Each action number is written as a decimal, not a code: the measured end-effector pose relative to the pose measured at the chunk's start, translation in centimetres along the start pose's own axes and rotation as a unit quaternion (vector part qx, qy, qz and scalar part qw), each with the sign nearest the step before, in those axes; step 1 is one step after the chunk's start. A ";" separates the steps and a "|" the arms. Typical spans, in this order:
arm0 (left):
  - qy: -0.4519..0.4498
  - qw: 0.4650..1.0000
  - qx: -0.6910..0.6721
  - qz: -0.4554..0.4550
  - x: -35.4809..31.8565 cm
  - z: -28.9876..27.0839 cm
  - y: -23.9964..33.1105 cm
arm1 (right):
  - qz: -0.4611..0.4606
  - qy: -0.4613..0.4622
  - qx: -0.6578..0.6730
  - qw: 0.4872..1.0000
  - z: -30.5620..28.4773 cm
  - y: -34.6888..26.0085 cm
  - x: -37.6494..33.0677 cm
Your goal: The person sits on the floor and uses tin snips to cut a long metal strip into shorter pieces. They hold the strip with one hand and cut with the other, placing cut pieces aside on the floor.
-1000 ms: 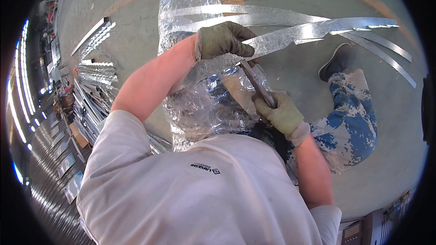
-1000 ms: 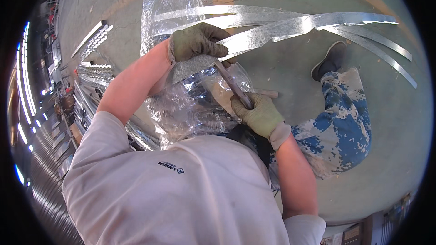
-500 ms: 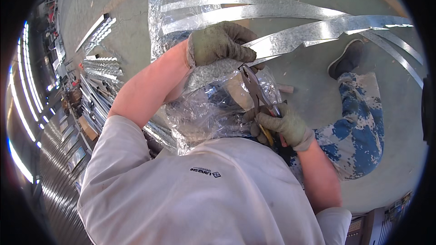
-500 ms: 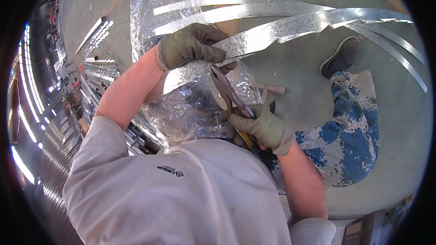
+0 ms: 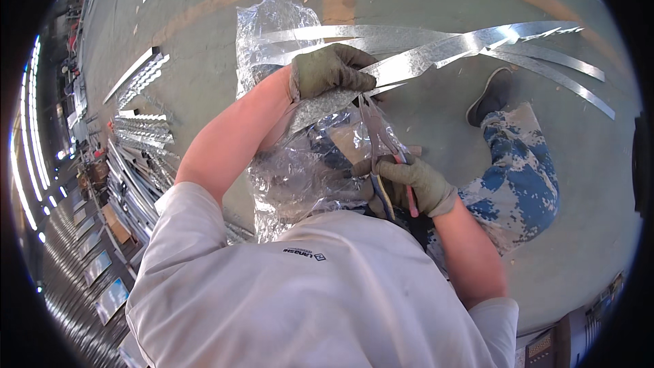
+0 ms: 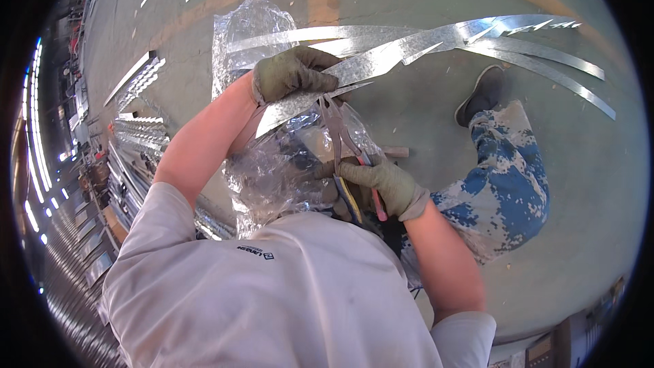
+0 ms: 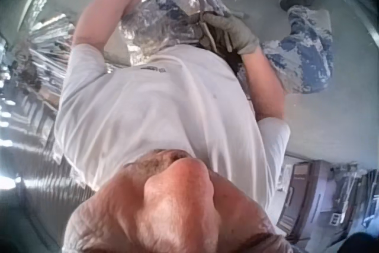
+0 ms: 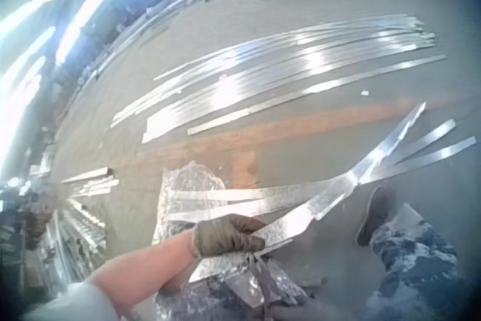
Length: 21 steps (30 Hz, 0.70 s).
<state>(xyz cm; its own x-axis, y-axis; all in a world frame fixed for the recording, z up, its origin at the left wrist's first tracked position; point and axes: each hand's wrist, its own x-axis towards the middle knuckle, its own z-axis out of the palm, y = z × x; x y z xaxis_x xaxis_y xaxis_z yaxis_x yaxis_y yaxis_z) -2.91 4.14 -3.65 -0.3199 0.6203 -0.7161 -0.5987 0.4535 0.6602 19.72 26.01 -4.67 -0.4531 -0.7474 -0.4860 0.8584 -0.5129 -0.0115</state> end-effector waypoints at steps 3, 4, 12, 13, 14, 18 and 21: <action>-0.007 0.998 0.054 0.020 0.3 -0.5 -0.2 | 0.002 0.036 -0.040 0.999 0.9 0.0 -1.0; -0.010 0.998 0.059 0.023 0.4 -0.6 -0.4 | -0.002 0.064 -0.071 0.995 1.0 0.0 -1.1; -0.057 0.993 0.100 0.019 -1.4 0.5 0.5 | -0.073 0.212 -0.224 0.948 -0.7 2.4 -0.5; -0.052 0.992 0.108 0.032 -1.5 0.5 0.0 | -0.058 0.230 -0.275 0.932 -0.3 2.2 -0.8; -0.046 0.991 0.117 0.046 -1.6 0.5 -0.2 | -0.042 0.246 -0.324 0.912 0.3 1.6 -1.2; -0.026 0.984 0.167 0.049 -1.5 0.7 0.0 | -0.041 0.309 -0.386 0.868 0.1 1.9 -0.4; 0.003 0.977 0.199 0.072 -1.5 0.7 -0.7 | -0.041 0.305 -0.423 0.852 0.6 1.3 -0.7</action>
<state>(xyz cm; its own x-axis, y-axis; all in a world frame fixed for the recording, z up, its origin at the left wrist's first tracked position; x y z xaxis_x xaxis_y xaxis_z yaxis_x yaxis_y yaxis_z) -1.50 3.30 -2.90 -0.3841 0.6933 -0.6097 -0.2142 0.5754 0.7893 21.04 25.60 -3.79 -0.5324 -0.2318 -0.8142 0.8131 0.1277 -0.5680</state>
